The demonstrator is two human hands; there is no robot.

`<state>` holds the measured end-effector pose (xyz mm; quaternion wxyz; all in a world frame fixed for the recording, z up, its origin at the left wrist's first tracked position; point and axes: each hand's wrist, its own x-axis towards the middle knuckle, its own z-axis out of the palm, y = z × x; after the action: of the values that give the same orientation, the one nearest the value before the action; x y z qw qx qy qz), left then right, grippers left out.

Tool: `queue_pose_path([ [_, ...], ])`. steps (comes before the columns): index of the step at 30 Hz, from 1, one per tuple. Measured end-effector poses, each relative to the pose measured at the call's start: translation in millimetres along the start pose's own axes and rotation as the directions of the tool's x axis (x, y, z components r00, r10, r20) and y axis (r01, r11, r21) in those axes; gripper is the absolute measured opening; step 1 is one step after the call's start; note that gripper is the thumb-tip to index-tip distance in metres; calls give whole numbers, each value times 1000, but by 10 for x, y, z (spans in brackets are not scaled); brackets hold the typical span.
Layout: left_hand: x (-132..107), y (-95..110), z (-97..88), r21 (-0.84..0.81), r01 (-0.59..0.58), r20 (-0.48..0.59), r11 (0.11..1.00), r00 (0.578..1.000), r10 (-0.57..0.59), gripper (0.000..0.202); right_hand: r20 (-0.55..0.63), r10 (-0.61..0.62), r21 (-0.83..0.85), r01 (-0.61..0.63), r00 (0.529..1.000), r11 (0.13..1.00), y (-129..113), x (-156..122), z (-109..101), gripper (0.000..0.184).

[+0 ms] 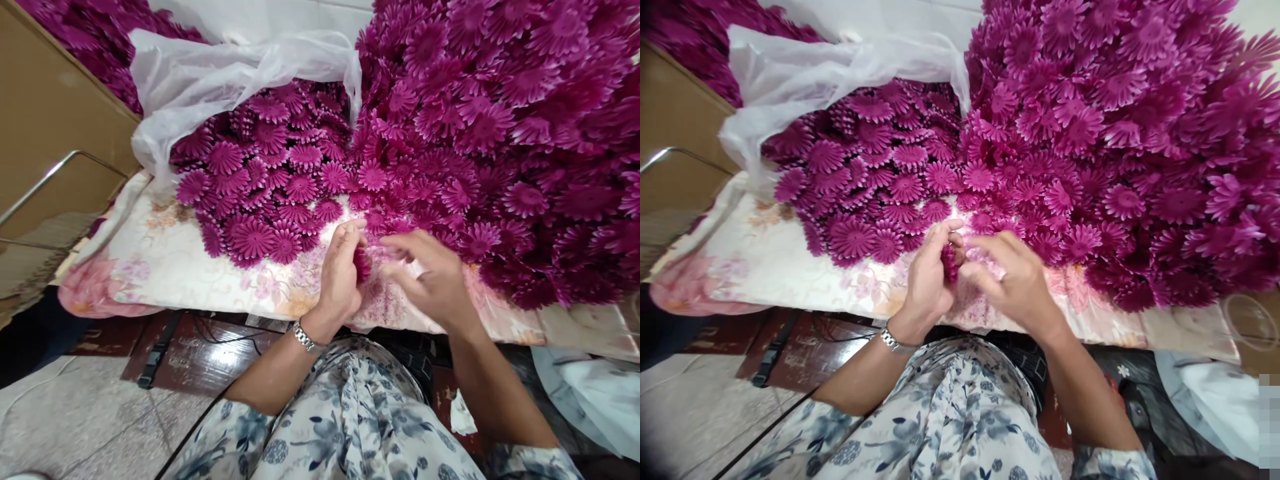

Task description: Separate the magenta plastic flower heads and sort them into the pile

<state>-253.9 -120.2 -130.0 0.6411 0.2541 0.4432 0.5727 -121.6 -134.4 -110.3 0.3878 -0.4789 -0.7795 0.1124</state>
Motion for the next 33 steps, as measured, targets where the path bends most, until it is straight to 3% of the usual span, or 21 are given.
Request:
queue_pose_path([
  [3, -31, -41, 41, -60, 5, 12, 998, 1000, -4, 23, 35, -2, 79, -1, 999, 997, -78, -129, 167, 26],
  [5, -48, -49, 30, -132, 38, 59, 990, 998, -31, 20, 6, 110, 166, -110, 994, 980, -37, -178, 210, 20],
  [8, -60, -43, -32, -177, 99, 165, 979, 984, -70, 15, 67, 310, 345, -313, 948, 885, 71, -215, 196, 15],
  [12, -62, -52, -112, -131, 185, 256, 974, 955, -147, 23, 116, 382, 471, -390, 917, 791, 146, -221, 165, 12],
  [16, -67, -72, -126, -38, 139, 237, 990, 963, -126, 19, 55, 348, 326, -346, 936, 880, 112, -192, 158, 10],
  [20, -62, -74, -106, 17, 63, 168, 998, 984, -65, 22, -82, 172, 39, -169, 982, 985, 63, -185, 171, 13],
  [24, -44, -83, -91, -37, 87, 119, 996, 990, -82, 20, -230, -19, -188, -25, 973, 982, 42, -206, 210, 16],
  [28, -48, -100, -105, -145, 191, 192, 971, 968, -162, 15, -119, -63, -123, 48, 991, 991, 53, -184, 251, 6],
  [33, -76, -109, -161, -196, 295, 159, 935, 951, -266, 12, -41, 42, 53, -40, 998, 998, 126, -143, 275, 6],
])
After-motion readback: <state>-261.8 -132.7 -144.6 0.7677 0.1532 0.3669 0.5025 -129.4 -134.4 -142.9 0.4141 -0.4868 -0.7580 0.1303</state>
